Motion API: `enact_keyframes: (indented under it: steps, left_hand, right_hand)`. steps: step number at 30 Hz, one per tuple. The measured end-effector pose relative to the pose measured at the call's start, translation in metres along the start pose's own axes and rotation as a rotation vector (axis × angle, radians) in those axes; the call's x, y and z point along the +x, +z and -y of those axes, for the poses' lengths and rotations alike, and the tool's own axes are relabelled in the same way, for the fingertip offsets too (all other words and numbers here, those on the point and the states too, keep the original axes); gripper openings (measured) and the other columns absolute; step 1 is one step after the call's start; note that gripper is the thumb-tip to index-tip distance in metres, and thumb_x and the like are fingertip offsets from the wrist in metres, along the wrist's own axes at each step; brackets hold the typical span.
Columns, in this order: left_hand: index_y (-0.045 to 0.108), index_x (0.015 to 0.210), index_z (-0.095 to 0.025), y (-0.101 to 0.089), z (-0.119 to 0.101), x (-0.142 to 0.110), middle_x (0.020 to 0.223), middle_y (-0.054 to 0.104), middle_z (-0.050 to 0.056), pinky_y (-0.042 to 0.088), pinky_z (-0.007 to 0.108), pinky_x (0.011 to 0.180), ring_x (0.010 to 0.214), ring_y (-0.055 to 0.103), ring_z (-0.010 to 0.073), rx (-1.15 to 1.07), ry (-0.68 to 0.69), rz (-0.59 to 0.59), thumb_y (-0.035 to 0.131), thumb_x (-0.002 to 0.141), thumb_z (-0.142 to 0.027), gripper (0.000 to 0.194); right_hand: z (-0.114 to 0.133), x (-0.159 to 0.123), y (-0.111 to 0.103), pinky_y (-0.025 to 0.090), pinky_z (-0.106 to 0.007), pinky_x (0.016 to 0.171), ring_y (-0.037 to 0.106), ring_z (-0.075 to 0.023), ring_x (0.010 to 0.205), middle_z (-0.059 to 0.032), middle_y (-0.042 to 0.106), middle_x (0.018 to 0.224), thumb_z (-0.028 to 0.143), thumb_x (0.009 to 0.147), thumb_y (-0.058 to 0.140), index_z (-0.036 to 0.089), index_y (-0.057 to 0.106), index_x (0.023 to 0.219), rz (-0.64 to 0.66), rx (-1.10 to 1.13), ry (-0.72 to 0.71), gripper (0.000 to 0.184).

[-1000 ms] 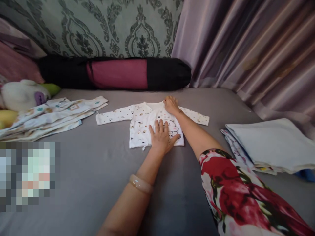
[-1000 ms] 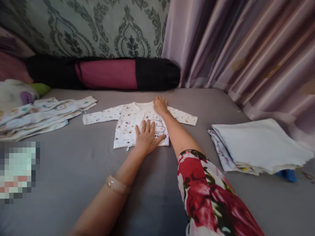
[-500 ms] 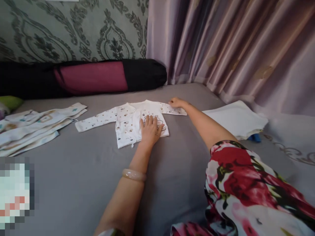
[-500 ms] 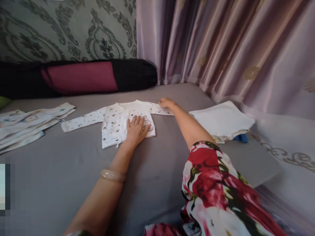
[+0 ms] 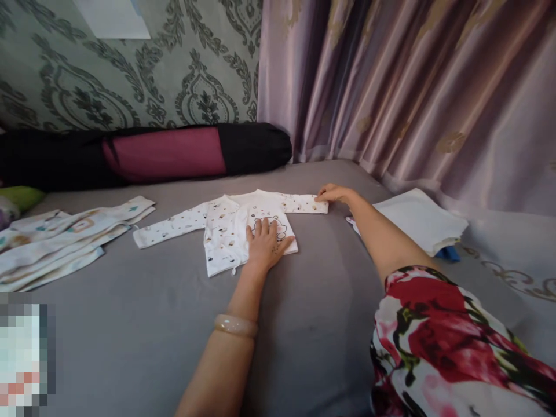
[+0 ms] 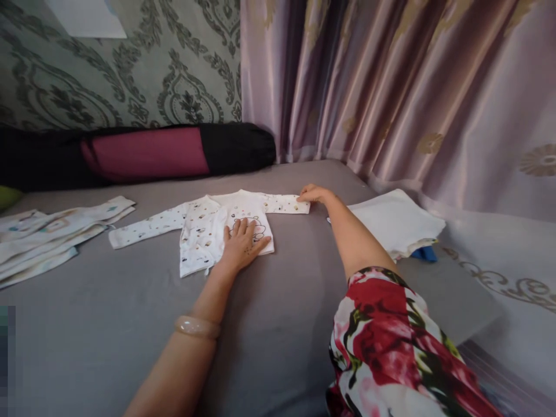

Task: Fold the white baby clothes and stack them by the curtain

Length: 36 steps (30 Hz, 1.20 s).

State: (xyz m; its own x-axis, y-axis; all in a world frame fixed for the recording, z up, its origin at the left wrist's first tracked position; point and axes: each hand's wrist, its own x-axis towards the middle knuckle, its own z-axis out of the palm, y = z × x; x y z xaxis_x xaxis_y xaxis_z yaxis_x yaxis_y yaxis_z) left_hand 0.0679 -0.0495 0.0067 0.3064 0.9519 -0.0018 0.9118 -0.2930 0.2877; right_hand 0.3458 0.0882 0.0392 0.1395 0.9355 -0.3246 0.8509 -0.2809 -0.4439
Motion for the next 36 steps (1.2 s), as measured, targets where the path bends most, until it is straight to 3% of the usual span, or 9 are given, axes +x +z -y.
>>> enact_keyframes:
  steps: [7,12,17,19,22,25,29,33,36]
  left_hand:
    - [0.034,0.147,-0.016,0.000,0.002,0.001,0.158,0.021,0.017,0.008,0.060,0.116,0.147,0.014,0.0359,-0.011,0.010,0.038,0.034,0.085,-0.074,0.086]
    - [0.034,0.147,-0.017,-0.001,0.002,0.001,0.158,0.022,0.017,0.009,0.059,0.116,0.147,0.014,0.0353,-0.021,0.006,0.049,0.034,0.085,-0.073,0.084]
    - [0.037,0.144,-0.019,-0.009,0.000,0.000,0.157,0.026,0.018,0.017,0.058,0.113,0.145,0.020,0.0354,0.029,0.013,0.052,0.039,0.086,-0.069,0.077]
    - [0.044,0.140,-0.021,-0.018,0.000,0.006,0.154,0.033,0.017,0.023,0.058,0.111,0.142,0.028,0.0353,0.048,0.025,0.090,0.042,0.085,-0.068,0.072]
    - [0.059,0.122,-0.024,-0.036,0.003,0.025,0.135,0.057,0.012,0.033,0.055,0.105,0.127,0.049,0.0320,0.065,0.024,0.156,0.043,0.087,-0.060,0.052]
    - [0.062,0.118,-0.021,-0.046,0.011,0.054,0.122,0.066,0.010,0.041,0.045,0.101,0.116,0.058,0.0260,0.033,0.011,0.086,0.041,0.093,-0.043,0.039]
    - [0.056,0.127,-0.017,-0.035,0.024,0.094,0.133,0.059,0.008,0.041,0.034,0.104,0.123,0.054,0.0204,-0.003,0.128,-0.029,0.042,0.093,-0.030,0.039]
    - [0.048,0.136,-0.016,-0.012,0.029,0.119,0.146,0.048,0.010,0.032,0.036,0.113,0.137,0.040,0.0203,-0.013,0.228,-0.076,0.040,0.094,-0.035,0.047]
    - [0.040,0.143,-0.015,0.000,0.030,0.124,0.153,0.038,0.010,0.024,0.043,0.117,0.143,0.028,0.0240,-0.018,0.195,-0.005,0.034,0.095,-0.044,0.056]
  right_hand:
    - [-0.003,0.002,0.009,0.051,-0.023,0.062,0.062,-0.0132,0.065,-0.0032,0.066,0.075,0.014,0.076,0.069,0.013,0.065,0.106,-0.159,0.167,0.116,0.030]
    - [0.002,-0.005,0.021,0.053,-0.030,0.072,0.068,-0.0226,0.087,-0.0143,0.070,0.095,0.021,0.081,0.063,0.011,0.063,0.117,-0.306,0.168,0.279,0.038]
    - [0.016,-0.023,0.041,0.050,-0.040,0.087,0.062,-0.0315,0.111,-0.0240,0.063,0.118,0.029,0.084,0.056,0.009,0.058,0.124,-0.409,0.184,0.385,0.044]
    - [0.023,-0.031,0.050,0.047,-0.042,0.093,0.058,-0.0322,0.117,-0.0247,0.061,0.122,0.029,0.084,0.056,0.009,0.053,0.129,-0.453,0.189,0.397,0.049]
    - [0.033,-0.040,0.061,0.041,-0.046,0.101,0.050,-0.0331,0.125,-0.0256,0.056,0.128,0.025,0.085,0.054,0.009,0.049,0.132,-0.556,0.157,0.395,0.050]
    - [0.038,-0.046,0.063,0.039,-0.046,0.103,0.048,-0.0331,0.127,-0.0262,0.053,0.131,0.022,0.086,0.053,0.009,0.048,0.132,-0.585,0.142,0.392,0.048]
    - [0.033,-0.047,0.053,0.043,-0.045,0.101,0.054,-0.0340,0.122,-0.0251,0.059,0.125,0.021,0.084,0.056,0.009,0.056,0.126,-0.481,0.202,0.405,0.043]
    - [0.023,-0.041,0.042,0.050,-0.040,0.091,0.063,-0.0326,0.110,-0.0184,0.069,0.111,0.024,0.083,0.059,0.016,0.070,0.103,-0.434,0.400,0.322,0.024]
    - [0.021,-0.036,0.036,0.056,-0.030,0.077,0.068,-0.0251,0.098,-0.0120,0.072,0.101,0.026,0.086,0.058,0.017,0.068,0.101,-0.421,0.666,0.223,0.020]
